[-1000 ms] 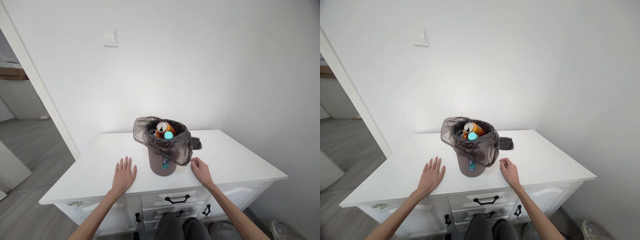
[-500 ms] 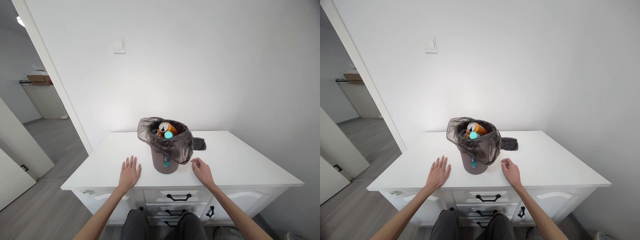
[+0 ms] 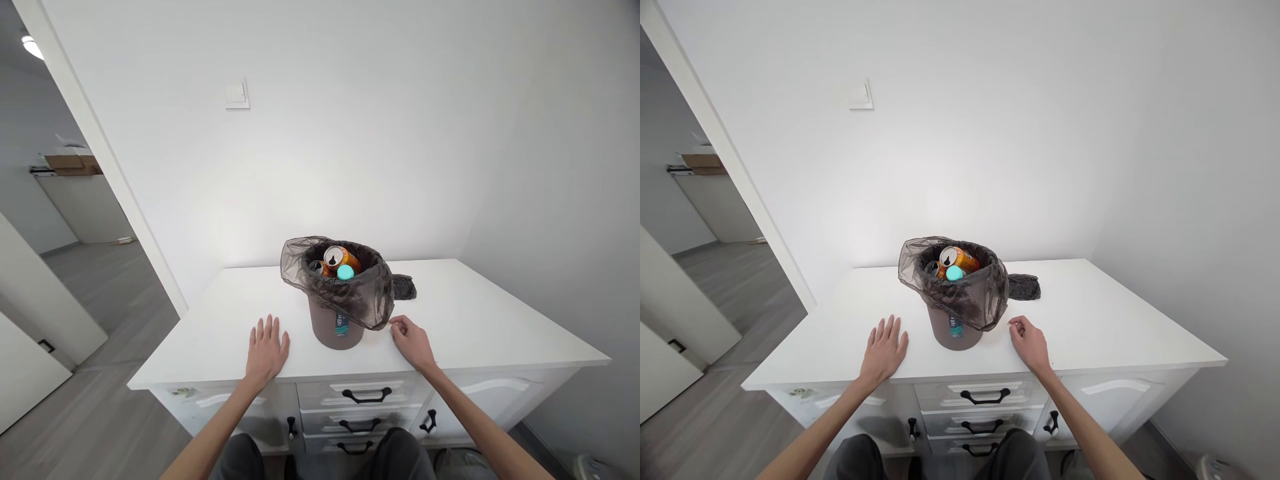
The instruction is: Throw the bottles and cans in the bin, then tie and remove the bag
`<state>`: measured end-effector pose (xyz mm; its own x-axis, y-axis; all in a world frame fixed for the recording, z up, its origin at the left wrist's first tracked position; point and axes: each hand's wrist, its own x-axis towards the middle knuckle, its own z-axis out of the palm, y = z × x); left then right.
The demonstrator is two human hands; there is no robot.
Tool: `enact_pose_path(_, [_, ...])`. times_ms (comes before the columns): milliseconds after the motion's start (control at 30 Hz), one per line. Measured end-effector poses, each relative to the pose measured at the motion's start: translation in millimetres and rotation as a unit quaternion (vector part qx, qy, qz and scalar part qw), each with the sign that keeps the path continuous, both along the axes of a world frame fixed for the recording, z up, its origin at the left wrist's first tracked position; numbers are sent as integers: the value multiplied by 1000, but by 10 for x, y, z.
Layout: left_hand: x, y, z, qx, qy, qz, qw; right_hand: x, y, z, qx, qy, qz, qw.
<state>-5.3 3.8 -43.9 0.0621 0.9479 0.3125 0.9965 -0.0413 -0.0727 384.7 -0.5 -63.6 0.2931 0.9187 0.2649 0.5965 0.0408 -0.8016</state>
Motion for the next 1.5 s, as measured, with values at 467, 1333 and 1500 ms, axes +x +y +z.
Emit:
enact_pose_path(467, [-53,8,-122,11,-27,-30,999,-41,17,-54,-6,-55,-11,998])
enact_pose_path(1333, [-61,-24,-83,9,-32,-46,998,-1,33,-94,-5,-26,-9,1000])
enact_pose_path(1500, [-73,-30,-111,17,-38,-54,998,14,19,-119,4,-31,-2,1000])
